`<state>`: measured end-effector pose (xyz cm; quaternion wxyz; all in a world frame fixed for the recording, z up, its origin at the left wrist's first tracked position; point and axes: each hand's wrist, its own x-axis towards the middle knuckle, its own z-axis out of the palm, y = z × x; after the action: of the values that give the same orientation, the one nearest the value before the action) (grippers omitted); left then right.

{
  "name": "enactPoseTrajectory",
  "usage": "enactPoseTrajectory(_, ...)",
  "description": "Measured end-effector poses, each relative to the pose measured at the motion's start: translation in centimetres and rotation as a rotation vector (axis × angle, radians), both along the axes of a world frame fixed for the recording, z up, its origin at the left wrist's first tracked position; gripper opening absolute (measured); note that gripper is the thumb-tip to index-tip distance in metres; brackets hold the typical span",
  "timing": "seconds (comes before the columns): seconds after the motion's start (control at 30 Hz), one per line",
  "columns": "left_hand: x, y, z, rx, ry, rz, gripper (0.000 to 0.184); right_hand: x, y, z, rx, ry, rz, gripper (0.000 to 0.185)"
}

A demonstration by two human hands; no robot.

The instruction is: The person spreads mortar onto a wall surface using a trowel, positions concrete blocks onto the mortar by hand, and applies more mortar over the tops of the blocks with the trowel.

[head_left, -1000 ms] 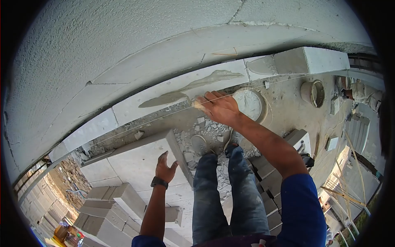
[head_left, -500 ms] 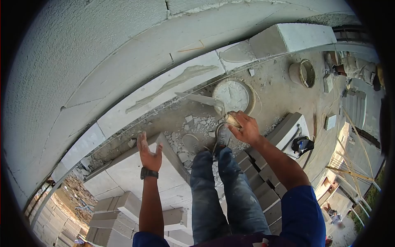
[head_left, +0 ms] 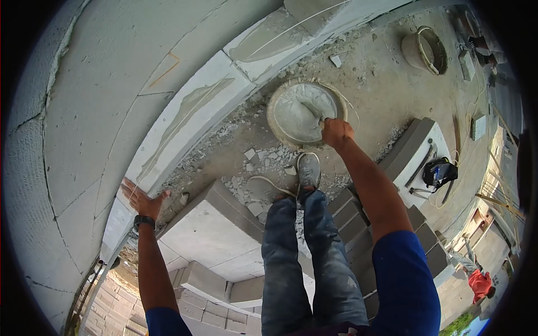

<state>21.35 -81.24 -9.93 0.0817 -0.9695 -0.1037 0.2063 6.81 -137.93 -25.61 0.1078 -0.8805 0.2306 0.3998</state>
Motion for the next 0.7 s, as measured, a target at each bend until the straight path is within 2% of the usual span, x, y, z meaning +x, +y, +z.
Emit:
enactPoseTrajectory(0.07, 0.4, 0.5, 0.2, -0.012, 0.029, 0.004, 0.162, 0.4, 1.0, -1.5, 0.055, 0.009, -0.112, 0.032)
enactPoseTrajectory(0.17, 0.4, 1.3, 0.1, -0.031, 0.054, -0.016, 0.163, 0.3, 0.6, 1.1, 0.127, 0.012, -0.299, 0.038)
enactPoseTrajectory(0.23, 1.1, 1.5, 0.1, -0.03, 0.078, -0.019, 0.163, -1.5, -1.5, 3.4, 0.154, -0.013, -0.263, 0.039)
enactPoseTrajectory(0.3, 0.9, 2.2, 0.3, -0.02, 0.111, -0.021, 0.162, -3.7, -3.7, 8.2, 0.225, -0.15, -0.321, 0.041)
enactPoseTrajectory(0.4, 1.4, 0.5, 1.6, -0.033, 0.175, 0.046, 0.162, -5.2, -6.0, 14.5, 0.257, -0.2, -0.281, 0.04)
enactPoseTrajectory(0.5, 2.0, 0.4, 2.0, -0.019, 0.254, 0.089, 0.166, -4.6, -6.4, 19.3, 0.463, -0.289, -0.317, 0.034)
enactPoseTrajectory(0.53, 2.1, 0.4, 2.1, -0.036, 0.27, 0.111, 0.168, -3.8, -6.0, 20.4, 0.545, -0.323, -0.308, 0.033)
enactPoseTrajectory(0.6, 2.2, 0.2, 2.4, -0.068, 0.278, 0.151, 0.167, -1.2, -4.4, 21.5, 0.614, -0.506, -0.1, 0.035)
enactPoseTrajectory(0.7, 1.9, 0.3, 2.3, -0.097, 0.269, 0.17, 0.166, 4.5, -0.8, 22.5, 0.59, -0.689, 0.152, 0.038)
